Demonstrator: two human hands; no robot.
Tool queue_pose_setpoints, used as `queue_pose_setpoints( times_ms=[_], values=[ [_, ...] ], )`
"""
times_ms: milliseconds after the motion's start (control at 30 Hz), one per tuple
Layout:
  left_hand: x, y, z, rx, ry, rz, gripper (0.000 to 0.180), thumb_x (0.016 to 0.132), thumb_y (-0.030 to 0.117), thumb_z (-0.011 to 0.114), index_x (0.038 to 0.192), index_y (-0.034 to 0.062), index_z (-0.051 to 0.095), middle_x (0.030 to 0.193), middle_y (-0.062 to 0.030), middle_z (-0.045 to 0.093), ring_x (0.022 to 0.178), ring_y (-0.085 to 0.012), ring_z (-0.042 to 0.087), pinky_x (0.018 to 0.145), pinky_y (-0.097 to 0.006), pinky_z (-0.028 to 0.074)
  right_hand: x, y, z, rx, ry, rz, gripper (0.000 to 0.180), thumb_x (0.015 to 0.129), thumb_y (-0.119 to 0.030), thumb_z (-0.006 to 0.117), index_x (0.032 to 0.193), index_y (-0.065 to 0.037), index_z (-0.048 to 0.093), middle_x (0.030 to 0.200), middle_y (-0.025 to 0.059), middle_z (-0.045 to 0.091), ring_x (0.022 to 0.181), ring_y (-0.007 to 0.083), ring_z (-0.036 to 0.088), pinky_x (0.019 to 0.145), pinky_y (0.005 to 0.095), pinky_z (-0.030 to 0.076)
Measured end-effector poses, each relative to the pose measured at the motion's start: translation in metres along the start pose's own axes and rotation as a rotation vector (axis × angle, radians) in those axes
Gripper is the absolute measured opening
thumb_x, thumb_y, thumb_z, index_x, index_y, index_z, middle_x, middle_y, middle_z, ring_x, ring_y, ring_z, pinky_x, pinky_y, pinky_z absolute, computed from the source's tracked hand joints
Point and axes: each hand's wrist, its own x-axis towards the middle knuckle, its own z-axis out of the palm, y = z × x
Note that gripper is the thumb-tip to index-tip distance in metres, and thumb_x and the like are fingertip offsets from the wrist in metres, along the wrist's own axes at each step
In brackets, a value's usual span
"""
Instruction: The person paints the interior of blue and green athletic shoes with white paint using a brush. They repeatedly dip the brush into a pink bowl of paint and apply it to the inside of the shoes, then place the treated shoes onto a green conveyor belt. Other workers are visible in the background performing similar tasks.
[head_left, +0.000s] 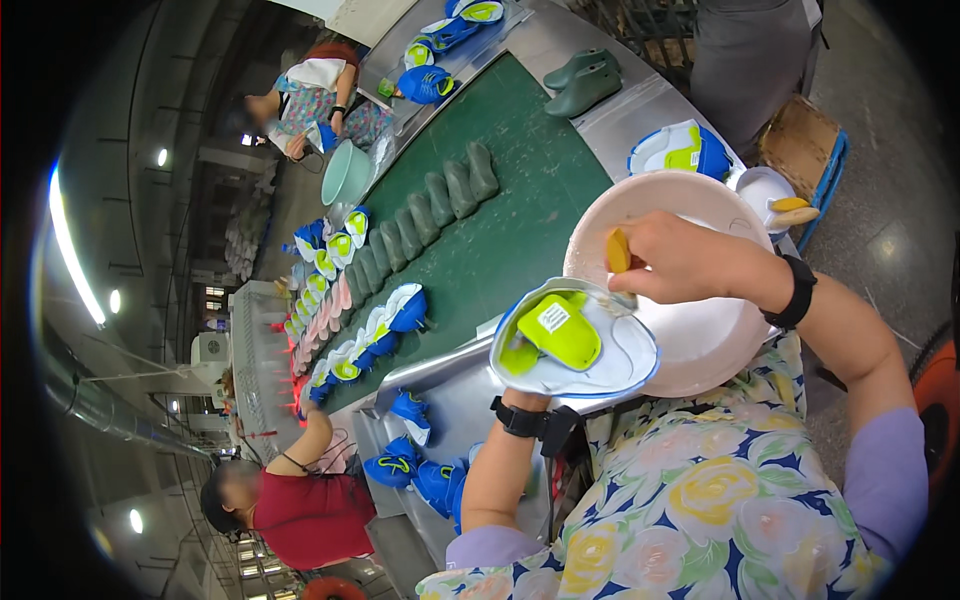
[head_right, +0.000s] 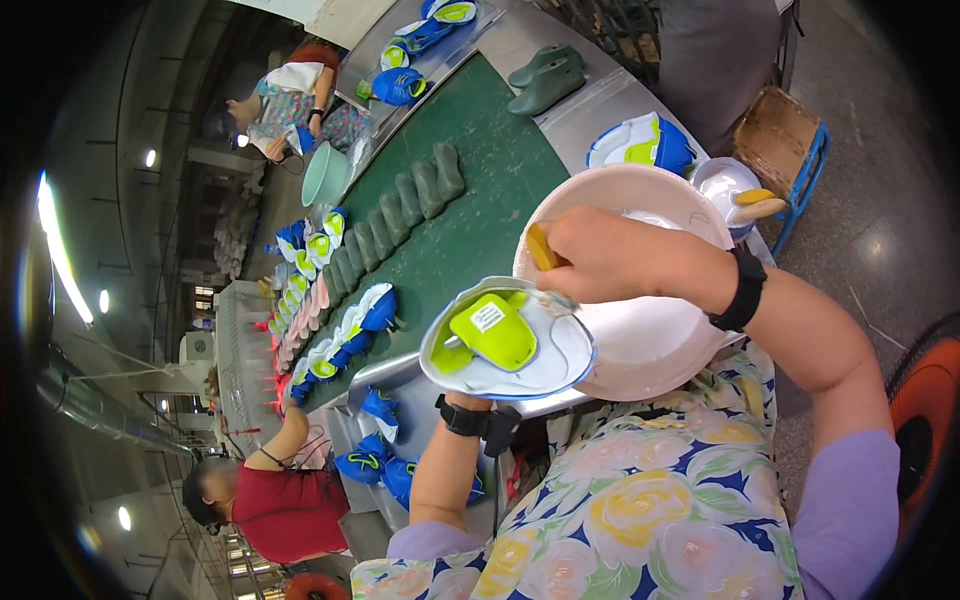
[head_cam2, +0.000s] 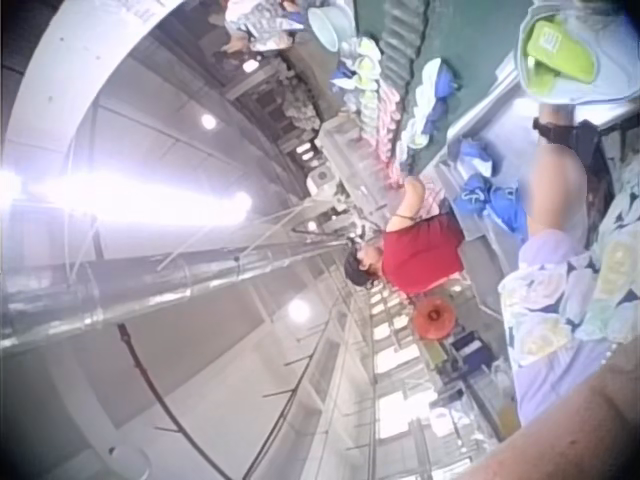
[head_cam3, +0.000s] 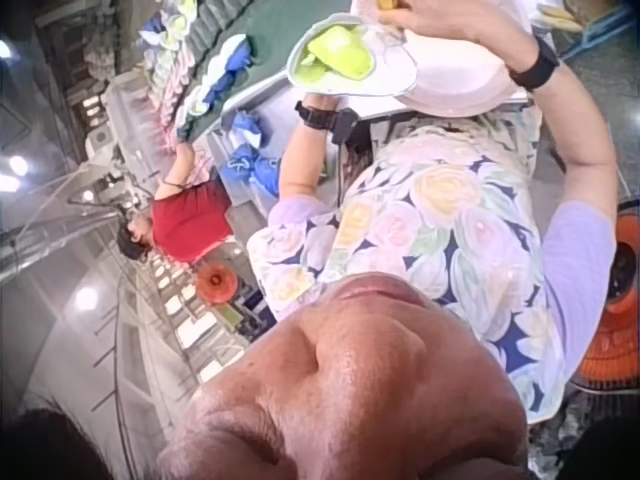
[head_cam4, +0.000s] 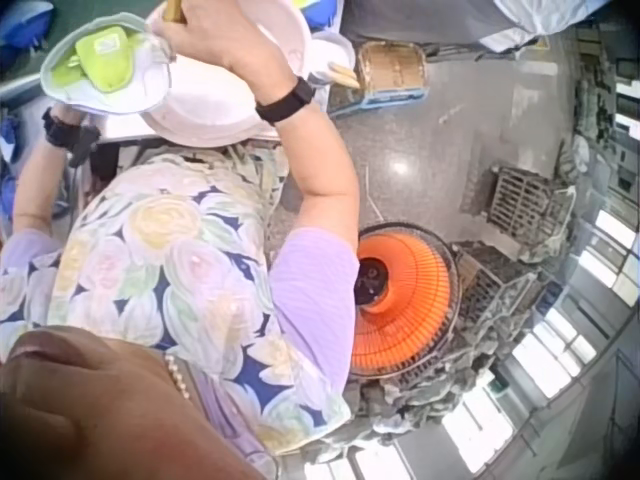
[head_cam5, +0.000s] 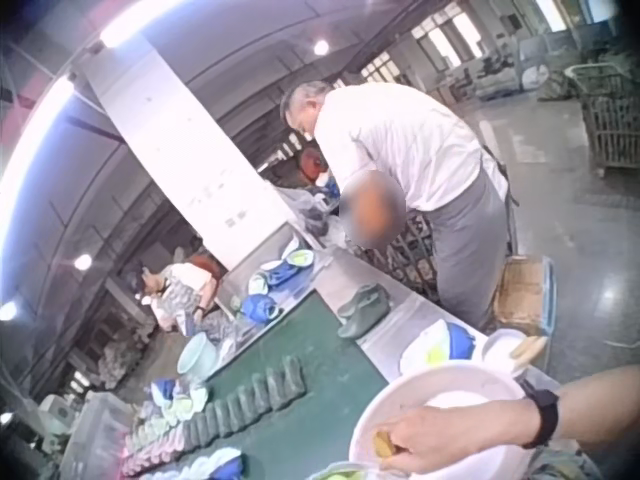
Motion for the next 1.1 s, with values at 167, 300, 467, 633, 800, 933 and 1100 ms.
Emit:
queue_pose_setpoints(
  times_ms=[167, 300, 467, 633, 800, 933, 1100],
  values=[
    [0.007, 0.036, 0.018, 0.202, 0.049, -0.147, 0.050, 0.101, 0.036, 0.054, 0.141, 0.0062, 0.052, 0.128, -0.0156, 0.064, 0.110, -0.0299, 0.067, 0.092, -0.045, 0.058, -0.007, -0.015, -0.011, 0.114, 0.302, -0.161, 0.021, 0.089, -0.019, 0.070, 0.096, -0.001, 0.061, 0.087, 0.0188, 0.066, 0.080, 0.0372, 0.065, 0.071, 0.0408, 0.051],
    [0.005, 0.038, 0.028, 0.107, 0.042, -0.075, 0.047, 0.101, 0.034, 0.053, 0.140, 0.0076, 0.052, 0.126, -0.0154, 0.065, 0.109, -0.0304, 0.068, 0.091, -0.047, 0.059, 0.005, -0.020, 0.005, 0.029, 0.384, -0.364, 0.019, 0.088, -0.016, 0.072, 0.095, -0.003, 0.059, 0.091, 0.0157, 0.066, 0.080, 0.0369, 0.065, 0.070, 0.0400, 0.051],
    [-0.003, 0.037, 0.010, 0.018, -0.044, -0.042, 0.046, 0.102, 0.033, 0.052, 0.140, 0.0084, 0.051, 0.132, -0.0141, 0.061, 0.113, -0.0304, 0.066, 0.093, -0.047, 0.059, -0.011, -0.007, -0.011, -0.051, 0.217, -0.151, 0.021, 0.088, -0.015, 0.073, 0.094, -0.004, 0.056, 0.085, 0.0148, 0.066, 0.076, 0.0351, 0.065, 0.068, 0.0391, 0.051],
    [0.007, 0.037, 0.023, 0.110, 0.015, -0.050, 0.044, 0.102, 0.032, 0.052, 0.140, 0.0090, 0.049, 0.130, -0.0133, 0.061, 0.113, -0.0292, 0.066, 0.094, -0.046, 0.058, 0.016, -0.023, -0.001, 0.096, 0.545, -0.166, 0.027, 0.087, -0.022, 0.074, 0.081, 0.002, 0.062, 0.076, 0.0174, 0.066, 0.068, 0.0347, 0.065, 0.063, 0.0398, 0.050],
    [0.014, 0.042, -0.028, 0.012, 0.110, 0.012, 0.047, 0.102, 0.036, 0.052, 0.141, 0.0092, 0.049, 0.129, -0.0129, 0.062, 0.113, -0.0295, 0.066, 0.094, -0.047, 0.058, 0.027, -0.014, 0.003, 0.059, 0.311, 0.180, 0.035, 0.084, -0.027, 0.074, 0.075, 0.005, 0.062, 0.065, 0.0188, 0.062, 0.059, 0.0297, 0.062, 0.057, 0.0391, 0.047],
    [0.030, 0.074, -0.133, 0.265, 0.340, 0.260, 0.044, 0.101, 0.031, 0.051, 0.140, 0.0101, 0.048, 0.131, -0.0116, 0.062, 0.114, -0.0287, 0.064, 0.096, -0.044, 0.055, 0.020, -0.006, 0.017, 0.074, 0.275, 0.258, 0.031, 0.084, -0.023, 0.075, 0.078, 0.005, 0.066, 0.065, 0.0144, 0.064, 0.059, 0.0215, 0.062, 0.058, 0.0347, 0.048],
    [0.059, 0.135, -0.250, 0.348, 0.479, 0.350, 0.045, 0.100, 0.001, 0.047, 0.142, 0.0152, 0.041, 0.137, -0.0088, 0.055, 0.116, -0.0271, 0.062, 0.093, -0.045, 0.057, 0.014, 0.010, 0.013, 0.352, 0.270, 0.473, 0.015, 0.087, -0.011, 0.071, 0.087, 0.002, 0.064, 0.076, 0.0058, 0.065, 0.066, 0.0110, 0.062, 0.060, 0.0252, 0.050]
  ],
)
